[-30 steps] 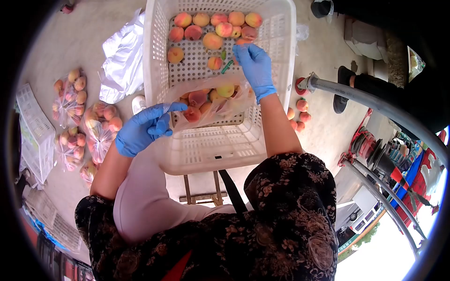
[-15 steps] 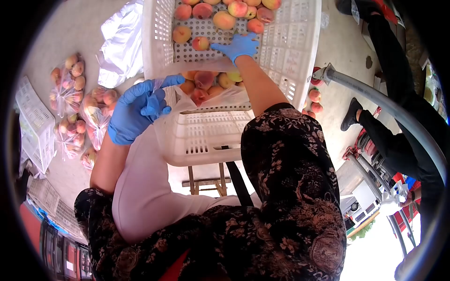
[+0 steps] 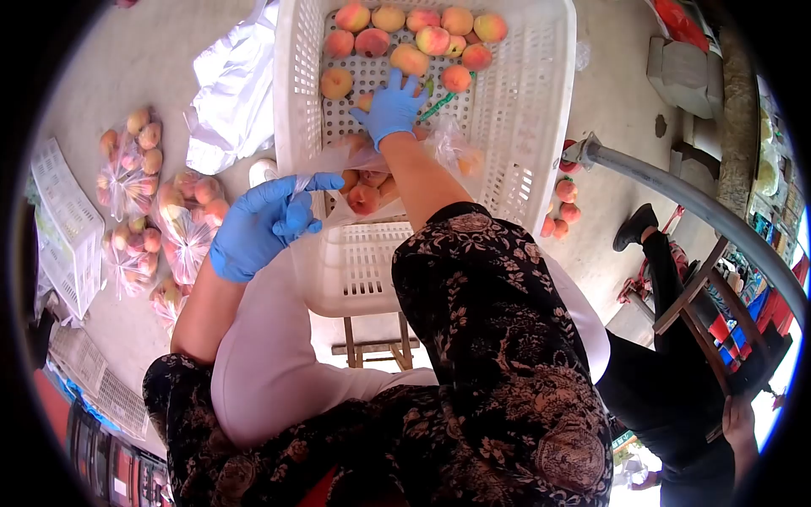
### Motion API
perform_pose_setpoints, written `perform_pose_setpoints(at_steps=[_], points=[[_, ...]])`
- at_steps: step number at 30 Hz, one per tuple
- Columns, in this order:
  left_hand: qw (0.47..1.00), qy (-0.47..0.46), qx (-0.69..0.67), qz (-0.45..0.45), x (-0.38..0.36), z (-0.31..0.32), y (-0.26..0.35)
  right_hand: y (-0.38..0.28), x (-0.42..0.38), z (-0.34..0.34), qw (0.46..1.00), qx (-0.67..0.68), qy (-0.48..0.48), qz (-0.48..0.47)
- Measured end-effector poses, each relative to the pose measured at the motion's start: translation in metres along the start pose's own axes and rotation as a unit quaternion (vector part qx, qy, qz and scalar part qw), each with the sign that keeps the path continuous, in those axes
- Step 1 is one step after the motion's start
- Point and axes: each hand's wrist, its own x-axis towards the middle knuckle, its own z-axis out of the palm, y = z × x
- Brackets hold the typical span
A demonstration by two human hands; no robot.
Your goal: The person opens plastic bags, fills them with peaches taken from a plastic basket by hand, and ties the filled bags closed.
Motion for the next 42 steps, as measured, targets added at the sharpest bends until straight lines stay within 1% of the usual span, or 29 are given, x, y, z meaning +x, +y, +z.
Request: perform_pose_setpoints(at_steps=[2,4,5,8,9,10,11,12,13,14,16,19,20,21,23,24,25,26,27,29,32,34,35,36,38,41,42], points=[[1.000,-0.024,-0.014,-0.003,0.000,-0.003,0.000,0.018,-0.003,-0.003,0.998,0.056,-0.003,0.019],[0.997,-0.061,-0.042,-0.011,0.002,-0.008,0.001,0.025,-0.009,-0.004,0.992,0.098,-0.064,0.056],[0.998,-0.054,-0.040,-0.014,0.002,-0.007,0.000,0.027,-0.010,-0.005,0.986,0.120,-0.094,0.073],[0.999,-0.042,-0.029,-0.012,0.003,-0.007,0.001,0.033,-0.004,-0.008,0.986,0.014,-0.164,0.026],[0.999,-0.046,-0.024,-0.009,0.004,-0.010,0.000,0.046,0.003,-0.001,0.973,0.140,-0.176,0.055],[0.998,-0.050,-0.022,-0.009,0.004,-0.013,-0.002,0.068,0.014,0.009,0.943,0.263,-0.188,0.084],[0.998,-0.052,-0.017,0.000,0.004,-0.015,-0.003,0.077,0.016,-0.002,0.897,0.380,-0.197,0.113],[0.998,-0.055,-0.012,0.008,0.004,-0.016,-0.004,0.087,0.009,-0.013,0.787,0.574,-0.178,0.141],[0.998,-0.058,-0.007,0.012,0.005,-0.017,-0.006,0.088,-0.007,-0.054,0.637,0.738,-0.147,0.167],[0.997,-0.069,-0.012,0.014,0.007,-0.015,-0.005,0.095,-0.023,-0.075,0.548,0.808,-0.195,0.089],[0.998,-0.056,-0.021,0.023,0.008,-0.013,-0.006,0.109,-0.050,-0.104,0.338,0.898,-0.269,-0.082],[0.998,-0.049,-0.014,0.032,0.008,-0.009,-0.005,0.091,-0.092,-0.121,0.316,0.850,-0.398,-0.136],[0.998,-0.052,-0.013,0.034,0.008,-0.008,-0.006,0.093,-0.101,-0.112,0.511,0.751,-0.417,-0.036],[0.998,-0.054,-0.012,0.036,0.007,-0.008,-0.008,0.092,-0.105,-0.103,0.588,0.695,-0.414,-0.018],[0.998,-0.054,-0.027,0.020,0.005,-0.008,-0.013,0.085,-0.109,-0.087,0.724,0.564,-0.397,0.022],[0.998,-0.056,-0.033,0.013,0.006,-0.008,-0.013,0.096,-0.119,-0.057,0.859,0.451,-0.222,-0.098],[0.998,-0.054,-0.022,0.018,0.006,-0.007,-0.014,0.102,-0.123,-0.063,0.883,0.348,-0.285,-0.135],[0.998,-0.052,-0.012,0.022,0.005,-0.005,-0.015,0.111,-0.128,-0.069,0.892,0.240,-0.346,-0.167],[0.998,-0.050,-0.002,0.026,0.006,-0.003,-0.016,0.118,-0.132,-0.077,0.885,0.127,-0.401,-0.199],[0.998,-0.061,0.005,0.027,0.013,-0.002,-0.017,0.133,-0.139,-0.089,0.846,-0.043,-0.508,-0.158],[0.997,-0.064,0.027,0.041,0.015,0.005,-0.018,0.170,-0.140,-0.078,0.911,0.025,-0.400,-0.096],[0.996,-0.072,0.036,0.044,0.017,0.005,-0.019,0.179,-0.123,-0.074,0.953,0.154,-0.252,-0.072],[0.995,-0.080,0.036,0.041,0.020,0.002,-0.019,0.181,-0.117,-0.074,0.959,0.217,-0.174,-0.057],[0.995,-0.089,0.037,0.037,0.022,0.000,-0.019,0.180,-0.112,-0.074,0.952,0.247,-0.167,-0.064],[0.996,-0.073,0.018,0.045,0.026,0.000,-0.019,0.168,-0.101,-0.078,0.937,0.304,-0.153,-0.079],[0.996,-0.062,0.010,0.056,0.031,0.001,-0.019,0.150,-0.095,-0.059,0.949,0.147,-0.184,-0.209],[0.996,-0.061,0.012,0.060,0.032,0.001,-0.019,0.148,-0.093,-0.052,0.951,0.127,-0.186,-0.213]])
